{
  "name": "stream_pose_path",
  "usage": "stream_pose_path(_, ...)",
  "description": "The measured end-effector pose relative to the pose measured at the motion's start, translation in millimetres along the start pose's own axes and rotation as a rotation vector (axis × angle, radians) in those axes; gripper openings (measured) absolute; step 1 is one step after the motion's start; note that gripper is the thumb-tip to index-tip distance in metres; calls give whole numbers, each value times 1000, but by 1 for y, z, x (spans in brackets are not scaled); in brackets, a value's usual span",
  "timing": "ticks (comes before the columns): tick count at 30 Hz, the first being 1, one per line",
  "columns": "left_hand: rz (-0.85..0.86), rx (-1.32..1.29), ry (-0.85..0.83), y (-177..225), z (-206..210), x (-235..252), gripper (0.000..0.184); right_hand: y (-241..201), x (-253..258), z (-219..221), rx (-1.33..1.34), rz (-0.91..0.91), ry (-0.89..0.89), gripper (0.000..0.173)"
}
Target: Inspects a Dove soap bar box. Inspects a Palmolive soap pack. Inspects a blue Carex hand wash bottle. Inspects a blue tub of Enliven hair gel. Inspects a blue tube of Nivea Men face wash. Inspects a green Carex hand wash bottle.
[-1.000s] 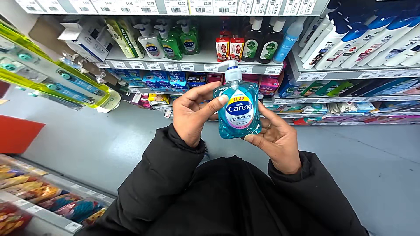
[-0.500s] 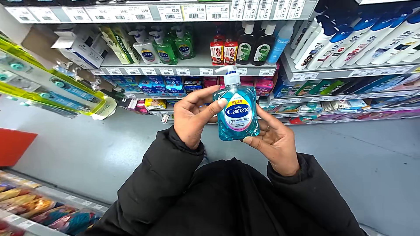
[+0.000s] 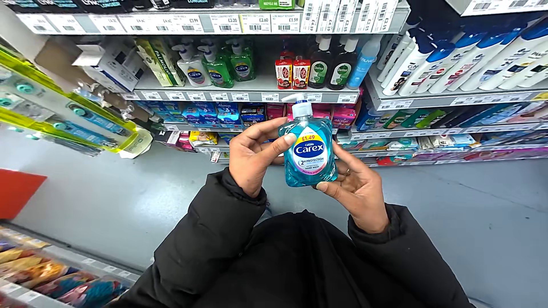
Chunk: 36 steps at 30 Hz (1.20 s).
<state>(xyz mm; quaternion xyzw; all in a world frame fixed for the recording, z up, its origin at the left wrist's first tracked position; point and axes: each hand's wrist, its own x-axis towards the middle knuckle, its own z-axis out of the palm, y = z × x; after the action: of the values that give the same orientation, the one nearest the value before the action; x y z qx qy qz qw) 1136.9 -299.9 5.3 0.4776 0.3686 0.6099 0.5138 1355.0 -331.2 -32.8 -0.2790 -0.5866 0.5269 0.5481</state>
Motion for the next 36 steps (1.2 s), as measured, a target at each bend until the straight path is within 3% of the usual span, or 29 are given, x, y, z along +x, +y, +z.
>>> stream_pose_path(10, -86, -28, 8, -6, -9, 2, 37, 6, -1, 5, -70, 32, 21, 80)
stream_pose_path(21, -99, -24, -6, -5, -31, 34, 37, 19, 31, 15, -81, 46, 17, 83)
stream_pose_path(25, -125, -11, -46, -3, -49, 54, 48, 27, 51, 21, -91, 64, -15, 82)
stream_pose_path(31, -139, 207, -172, -3, -85, 76, 40, 61, 76, 30, -122, 192, -38, 76)
stream_pose_path(36, -172, 359, -237, 2, -108, 100, 47, 88, 99, 43, -152, 249, -31, 70)
